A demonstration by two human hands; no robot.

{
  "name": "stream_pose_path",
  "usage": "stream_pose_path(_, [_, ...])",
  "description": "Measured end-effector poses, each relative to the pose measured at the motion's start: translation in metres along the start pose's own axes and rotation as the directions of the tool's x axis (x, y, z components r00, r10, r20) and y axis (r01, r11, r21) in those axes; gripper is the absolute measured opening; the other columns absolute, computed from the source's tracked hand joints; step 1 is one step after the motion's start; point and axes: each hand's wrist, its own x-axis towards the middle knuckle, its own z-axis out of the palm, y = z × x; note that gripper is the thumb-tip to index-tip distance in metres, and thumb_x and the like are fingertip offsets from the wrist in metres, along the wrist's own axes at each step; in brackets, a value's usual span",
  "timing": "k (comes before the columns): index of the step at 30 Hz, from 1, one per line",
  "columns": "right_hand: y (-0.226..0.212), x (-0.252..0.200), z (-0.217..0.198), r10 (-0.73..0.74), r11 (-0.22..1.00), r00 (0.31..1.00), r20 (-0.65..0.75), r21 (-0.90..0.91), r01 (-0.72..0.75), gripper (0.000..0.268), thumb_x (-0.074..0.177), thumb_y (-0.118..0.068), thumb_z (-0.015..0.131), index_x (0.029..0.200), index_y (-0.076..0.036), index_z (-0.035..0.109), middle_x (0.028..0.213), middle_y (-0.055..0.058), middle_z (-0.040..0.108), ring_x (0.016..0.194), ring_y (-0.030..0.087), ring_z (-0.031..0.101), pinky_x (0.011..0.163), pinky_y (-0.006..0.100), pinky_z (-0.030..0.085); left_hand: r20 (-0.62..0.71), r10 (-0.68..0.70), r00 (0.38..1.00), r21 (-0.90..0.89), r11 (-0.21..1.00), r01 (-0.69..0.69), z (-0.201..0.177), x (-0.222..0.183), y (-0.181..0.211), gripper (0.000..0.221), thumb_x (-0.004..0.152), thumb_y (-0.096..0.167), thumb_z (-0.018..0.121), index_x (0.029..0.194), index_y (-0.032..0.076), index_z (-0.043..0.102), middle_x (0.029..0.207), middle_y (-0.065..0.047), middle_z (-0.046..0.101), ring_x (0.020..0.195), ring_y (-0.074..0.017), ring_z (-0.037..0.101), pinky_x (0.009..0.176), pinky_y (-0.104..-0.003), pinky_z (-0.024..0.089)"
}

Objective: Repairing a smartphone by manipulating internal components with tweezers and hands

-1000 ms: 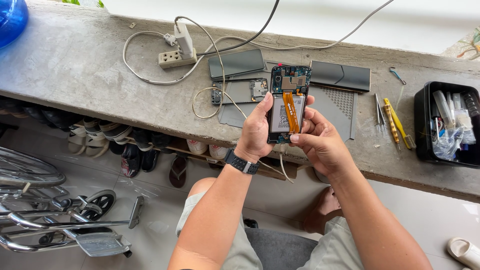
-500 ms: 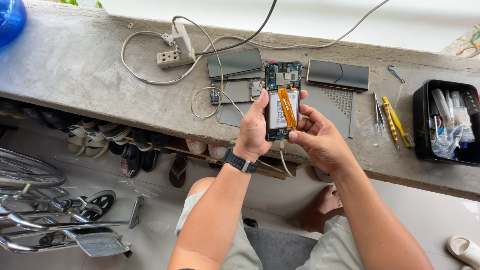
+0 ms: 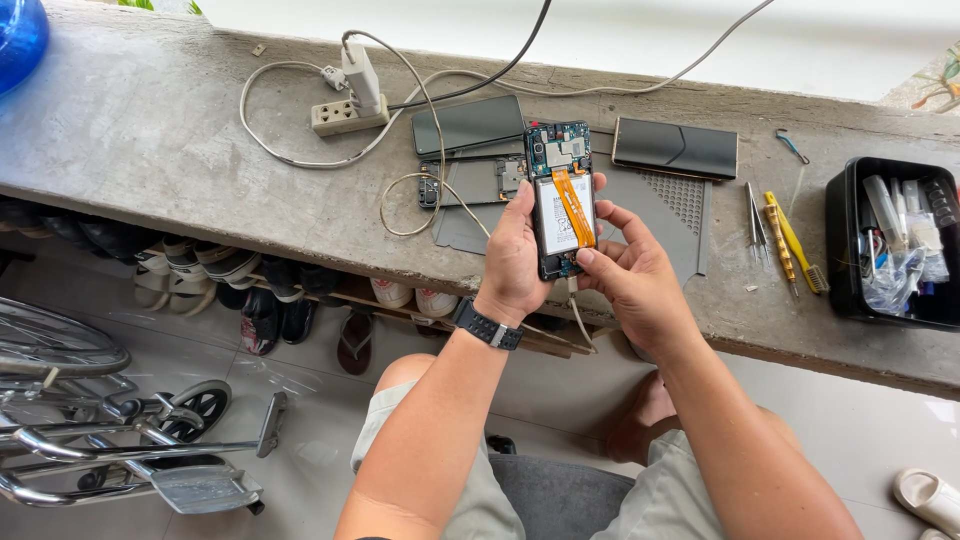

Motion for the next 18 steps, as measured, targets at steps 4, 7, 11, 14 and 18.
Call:
stream_pose_path(4, [0.004,0.001,-0.001,-0.095,0.991,0.995,0.013,-0.090,0.095,0.074,0.107,-0.002,0.081,0.173,-0.004,0.046,0.106,0.016,0.073,0.091,0.017,0.075,0.076,0.033,0.071,-0.009,-0.014,1.000,-0.012,1.000,0.013,0.001,-0.002,-0.001,0.069,0.128,0.058,0.042,0.160,0.002,0.065,0.163,-0.025,0.069,0.134,-0.0391,0.078,0.113,-0.050,0.066])
stream_pose_path(7, [0.006,-0.002,0.002,-0.146,0.978,0.989,0.019,-0.149,0.147,0.077,0.107,-0.001,0.081,0.174,-0.005,0.043,0.109,0.013,0.067,0.091,0.017,0.071,0.077,0.036,0.071,-0.008,-0.017,1.000,-0.040,0.999,0.017,0.003,-0.003,0.000,0.068,0.128,0.057,0.041,0.159,0.001,0.065,0.161,-0.025,0.070,0.133,-0.0394,0.079,0.112,-0.051,0.066])
stream_pose_path(11, [0.010,-0.003,0.001,-0.197,0.964,0.980,0.038,-0.173,0.200,0.082,0.109,-0.001,0.079,0.179,-0.006,0.036,0.104,0.014,0.067,0.090,0.015,0.069,0.078,0.033,0.071,-0.014,-0.011,1.000,-0.057,0.998,0.011,0.007,-0.005,0.002,0.067,0.129,0.055,0.039,0.159,0.001,0.066,0.161,-0.027,0.070,0.134,-0.0412,0.078,0.113,-0.053,0.065])
stream_pose_path(14, [0.017,0.000,0.000,-0.227,0.956,0.973,0.050,-0.181,0.233,0.085,0.108,-0.001,0.079,0.180,-0.007,0.034,0.107,0.017,0.069,0.090,0.016,0.070,0.076,0.034,0.071,-0.018,-0.005,1.000,-0.053,0.999,0.004,0.007,-0.005,0.003,0.068,0.129,0.055,0.037,0.159,0.001,0.066,0.161,-0.027,0.070,0.135,-0.0418,0.077,0.114,-0.053,0.064])
stream_pose_path(18, [0.024,0.007,-0.004,-0.265,0.943,0.962,0.070,-0.189,0.274,0.087,0.107,0.000,0.080,0.180,-0.009,0.033,0.120,0.019,0.068,0.092,0.017,0.071,0.076,0.034,0.072,-0.017,0.003,1.000,-0.076,0.997,-0.004,0.010,-0.007,0.006,0.067,0.128,0.055,0.039,0.157,0.002,0.067,0.158,-0.026,0.072,0.133,-0.0417,0.079,0.111,-0.052,0.066])
